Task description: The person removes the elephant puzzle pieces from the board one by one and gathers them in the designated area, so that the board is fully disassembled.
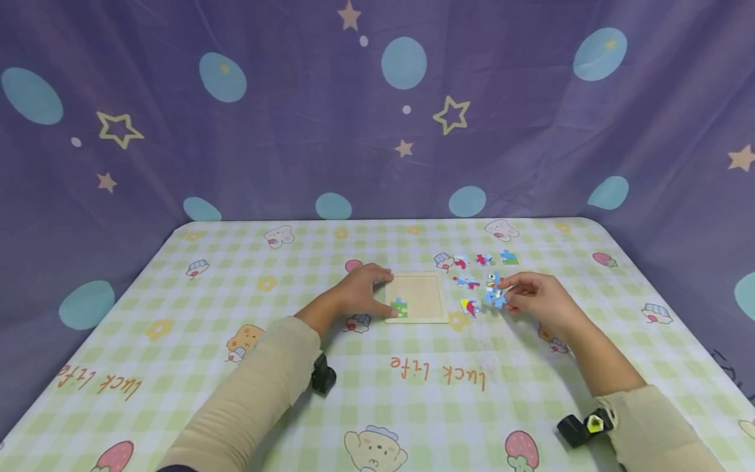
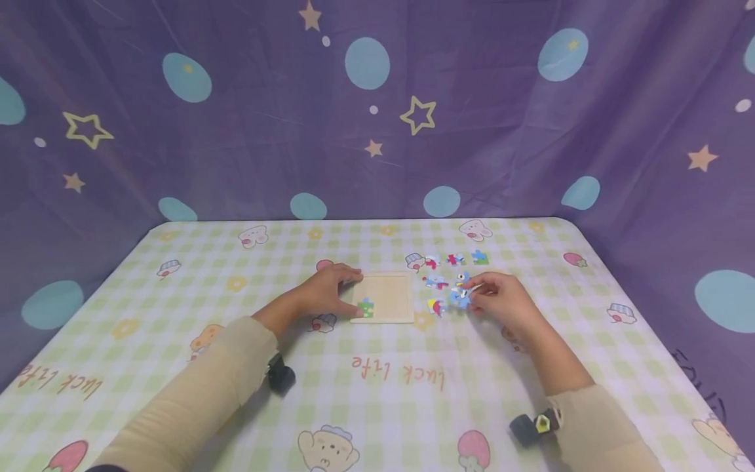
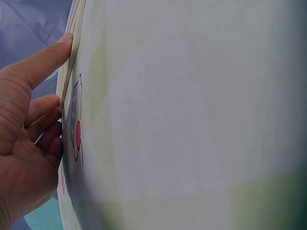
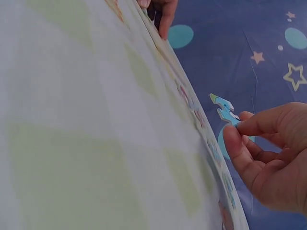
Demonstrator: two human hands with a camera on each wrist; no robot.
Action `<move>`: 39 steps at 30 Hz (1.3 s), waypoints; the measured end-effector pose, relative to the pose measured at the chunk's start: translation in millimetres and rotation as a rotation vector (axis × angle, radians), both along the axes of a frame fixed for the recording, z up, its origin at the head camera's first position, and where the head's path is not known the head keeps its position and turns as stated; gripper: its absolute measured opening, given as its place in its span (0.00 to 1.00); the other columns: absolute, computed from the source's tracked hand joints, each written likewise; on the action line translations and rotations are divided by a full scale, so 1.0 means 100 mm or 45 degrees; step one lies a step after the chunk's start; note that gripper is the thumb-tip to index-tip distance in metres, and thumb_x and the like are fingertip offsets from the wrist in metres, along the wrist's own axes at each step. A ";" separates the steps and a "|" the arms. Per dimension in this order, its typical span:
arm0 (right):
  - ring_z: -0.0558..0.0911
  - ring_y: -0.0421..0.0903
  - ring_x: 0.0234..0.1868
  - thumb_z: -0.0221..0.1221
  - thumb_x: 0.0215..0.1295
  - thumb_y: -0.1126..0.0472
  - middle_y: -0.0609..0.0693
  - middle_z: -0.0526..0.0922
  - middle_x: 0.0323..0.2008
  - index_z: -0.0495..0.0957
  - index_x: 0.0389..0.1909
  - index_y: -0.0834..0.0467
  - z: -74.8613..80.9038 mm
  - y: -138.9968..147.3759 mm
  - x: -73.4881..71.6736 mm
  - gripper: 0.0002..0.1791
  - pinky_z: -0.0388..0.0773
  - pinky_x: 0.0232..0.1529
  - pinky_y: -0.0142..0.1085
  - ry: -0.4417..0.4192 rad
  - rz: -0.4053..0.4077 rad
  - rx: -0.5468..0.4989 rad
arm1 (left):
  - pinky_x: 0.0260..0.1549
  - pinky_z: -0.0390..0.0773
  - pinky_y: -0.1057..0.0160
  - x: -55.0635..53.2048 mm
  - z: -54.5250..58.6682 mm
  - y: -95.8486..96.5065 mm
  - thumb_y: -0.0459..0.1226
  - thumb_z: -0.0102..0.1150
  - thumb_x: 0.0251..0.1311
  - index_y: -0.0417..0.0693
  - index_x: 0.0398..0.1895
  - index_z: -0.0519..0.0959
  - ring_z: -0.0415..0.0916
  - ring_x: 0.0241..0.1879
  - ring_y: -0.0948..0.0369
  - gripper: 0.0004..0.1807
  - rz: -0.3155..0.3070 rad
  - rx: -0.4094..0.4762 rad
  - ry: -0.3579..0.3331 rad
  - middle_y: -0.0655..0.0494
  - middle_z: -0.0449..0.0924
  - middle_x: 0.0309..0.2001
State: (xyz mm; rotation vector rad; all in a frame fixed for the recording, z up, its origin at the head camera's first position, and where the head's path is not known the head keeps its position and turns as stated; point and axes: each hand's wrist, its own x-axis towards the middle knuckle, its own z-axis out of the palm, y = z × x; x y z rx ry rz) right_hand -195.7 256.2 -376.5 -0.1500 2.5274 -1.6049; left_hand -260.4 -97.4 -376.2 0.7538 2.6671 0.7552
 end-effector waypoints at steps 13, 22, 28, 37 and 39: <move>0.82 0.47 0.31 0.56 0.67 0.70 0.56 0.81 0.32 0.78 0.48 0.71 -0.08 0.12 -0.08 0.11 0.82 0.34 0.36 -0.089 0.005 0.130 | 0.68 0.58 0.56 0.00 0.00 0.00 0.48 0.77 0.47 0.40 0.68 0.69 0.59 0.69 0.53 0.45 0.008 0.003 -0.008 0.50 0.66 0.68; 0.79 0.48 0.31 0.55 0.68 0.69 0.56 0.81 0.32 0.78 0.46 0.71 -0.06 0.13 -0.08 0.10 0.80 0.32 0.36 -0.053 0.029 0.193 | 0.67 0.59 0.56 0.00 -0.01 0.00 0.48 0.77 0.46 0.40 0.68 0.69 0.60 0.69 0.53 0.46 0.017 0.011 -0.018 0.50 0.66 0.68; 0.79 0.48 0.30 0.57 0.68 0.67 0.56 0.82 0.32 0.79 0.47 0.69 -0.04 0.12 -0.07 0.11 0.78 0.31 0.35 0.006 0.013 0.240 | 0.67 0.59 0.56 0.00 -0.01 0.00 0.48 0.77 0.46 0.40 0.68 0.70 0.60 0.69 0.53 0.46 0.021 0.011 -0.017 0.51 0.66 0.68; 0.81 0.52 0.40 0.60 0.69 0.58 0.62 0.82 0.46 0.80 0.50 0.64 0.07 0.00 0.00 0.15 0.80 0.39 0.37 0.174 -0.040 0.155 | 0.68 0.58 0.56 0.00 0.00 0.00 0.49 0.77 0.46 0.40 0.68 0.70 0.60 0.69 0.53 0.46 0.014 -0.006 -0.010 0.51 0.66 0.68; 0.81 0.55 0.43 0.60 0.69 0.57 0.63 0.82 0.47 0.80 0.51 0.65 0.10 -0.02 0.01 0.16 0.81 0.41 0.39 0.178 -0.028 0.125 | 0.68 0.58 0.56 0.01 0.00 0.00 0.49 0.77 0.46 0.40 0.68 0.70 0.59 0.69 0.53 0.46 0.018 -0.006 -0.013 0.51 0.66 0.68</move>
